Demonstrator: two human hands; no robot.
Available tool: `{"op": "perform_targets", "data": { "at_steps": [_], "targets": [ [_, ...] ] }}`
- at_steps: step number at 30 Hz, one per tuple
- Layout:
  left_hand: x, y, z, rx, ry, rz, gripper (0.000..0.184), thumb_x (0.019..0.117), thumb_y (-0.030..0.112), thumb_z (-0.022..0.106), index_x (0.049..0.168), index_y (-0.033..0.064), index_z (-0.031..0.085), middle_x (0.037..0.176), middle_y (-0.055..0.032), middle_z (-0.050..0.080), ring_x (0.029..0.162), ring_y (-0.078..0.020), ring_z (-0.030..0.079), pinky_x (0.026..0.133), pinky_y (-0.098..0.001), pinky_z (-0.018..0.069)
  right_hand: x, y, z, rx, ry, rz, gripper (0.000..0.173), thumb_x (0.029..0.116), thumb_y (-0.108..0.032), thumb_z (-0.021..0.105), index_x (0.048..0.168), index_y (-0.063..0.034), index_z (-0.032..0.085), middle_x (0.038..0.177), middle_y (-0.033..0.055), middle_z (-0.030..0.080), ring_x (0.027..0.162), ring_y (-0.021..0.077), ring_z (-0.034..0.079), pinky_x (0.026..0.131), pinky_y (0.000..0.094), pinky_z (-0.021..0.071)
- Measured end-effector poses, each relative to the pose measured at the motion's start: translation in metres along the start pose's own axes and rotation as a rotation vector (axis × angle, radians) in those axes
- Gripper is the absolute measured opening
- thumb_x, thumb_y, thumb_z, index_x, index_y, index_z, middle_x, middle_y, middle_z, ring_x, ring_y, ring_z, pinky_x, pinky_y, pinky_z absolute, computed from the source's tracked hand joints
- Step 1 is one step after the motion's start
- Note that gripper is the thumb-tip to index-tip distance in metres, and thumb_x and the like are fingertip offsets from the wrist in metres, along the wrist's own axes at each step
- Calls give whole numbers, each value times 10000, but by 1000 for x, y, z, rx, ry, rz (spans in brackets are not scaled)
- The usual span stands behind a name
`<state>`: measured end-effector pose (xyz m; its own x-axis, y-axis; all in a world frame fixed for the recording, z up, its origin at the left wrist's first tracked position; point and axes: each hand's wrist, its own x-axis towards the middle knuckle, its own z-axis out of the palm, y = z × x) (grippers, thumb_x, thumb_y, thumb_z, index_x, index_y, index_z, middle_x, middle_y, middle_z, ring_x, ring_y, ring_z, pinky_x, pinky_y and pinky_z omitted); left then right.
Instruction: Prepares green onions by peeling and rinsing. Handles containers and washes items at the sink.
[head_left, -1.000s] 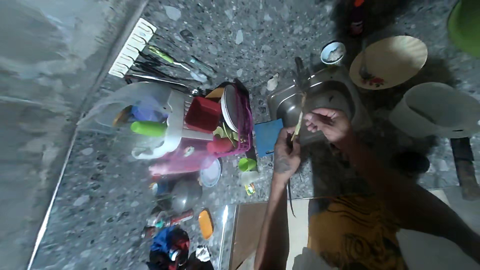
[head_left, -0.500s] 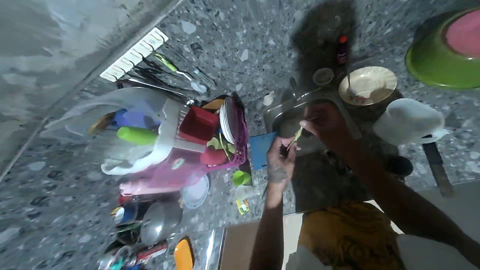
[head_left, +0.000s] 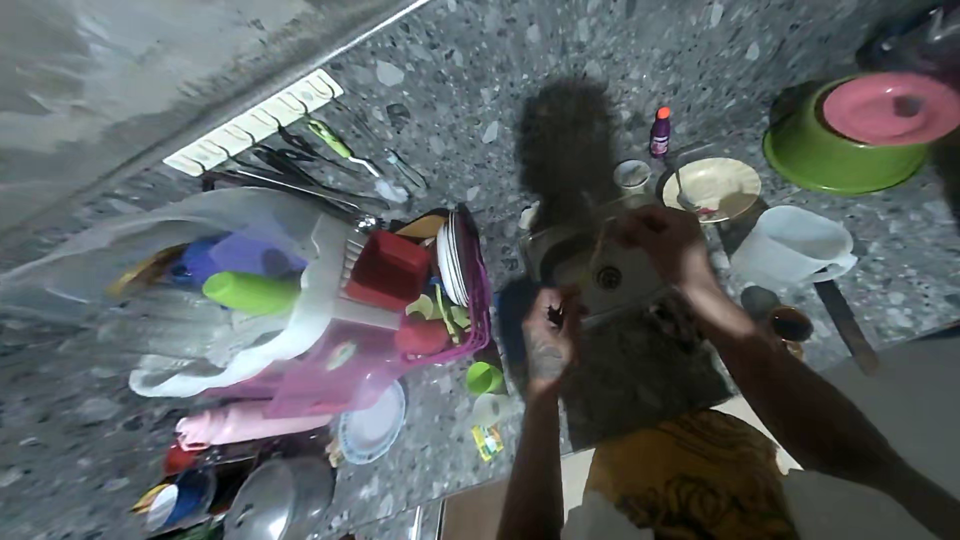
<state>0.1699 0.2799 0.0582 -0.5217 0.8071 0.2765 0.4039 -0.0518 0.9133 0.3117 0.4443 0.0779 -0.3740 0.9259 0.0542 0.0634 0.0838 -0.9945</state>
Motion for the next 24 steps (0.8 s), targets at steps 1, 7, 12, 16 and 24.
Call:
{"op": "perform_targets", "data": {
  "at_steps": [1,7,12,16,24],
  "targets": [
    [-1,-2,-3,-16,-8,-18,148,957,36,646,1081,-41,671,890,-59,739,706,-110,709,625,-268,611,0,3,2,29,15,7,153,1000,-145,684,1103,-41,726,933,42,773,803,133,763,777,325,663],
    [-11,-37,-41,-153,61,-132,96,972,19,631,1042,-47,634,832,-78,720,714,-165,711,666,-329,624,-1,34,17,30,82,-66,111,976,-81,689,1049,-8,727,944,55,767,806,148,759,779,346,668],
    [-34,-75,-94,-199,205,-226,208,961,-11,633,1166,-52,636,913,-125,741,742,-209,727,686,-367,638,-8,67,49,36,14,-9,138,959,-82,721,1063,6,707,932,60,763,794,137,762,769,320,669],
    [-48,-96,-124,-213,333,-303,222,983,-19,593,1203,-38,622,930,-131,730,752,-220,724,696,-377,635,-19,101,89,-114,-214,169,191,997,-149,679,1114,1,700,960,93,757,844,188,750,824,401,649],
    [-75,-99,-140,-322,520,-338,255,1004,-27,543,1241,-43,635,933,-125,720,730,-193,715,683,-344,635,-55,149,189,-561,-888,287,389,1077,-366,536,1329,-98,664,1262,153,691,1158,300,670,1032,524,520]
  ]
}}
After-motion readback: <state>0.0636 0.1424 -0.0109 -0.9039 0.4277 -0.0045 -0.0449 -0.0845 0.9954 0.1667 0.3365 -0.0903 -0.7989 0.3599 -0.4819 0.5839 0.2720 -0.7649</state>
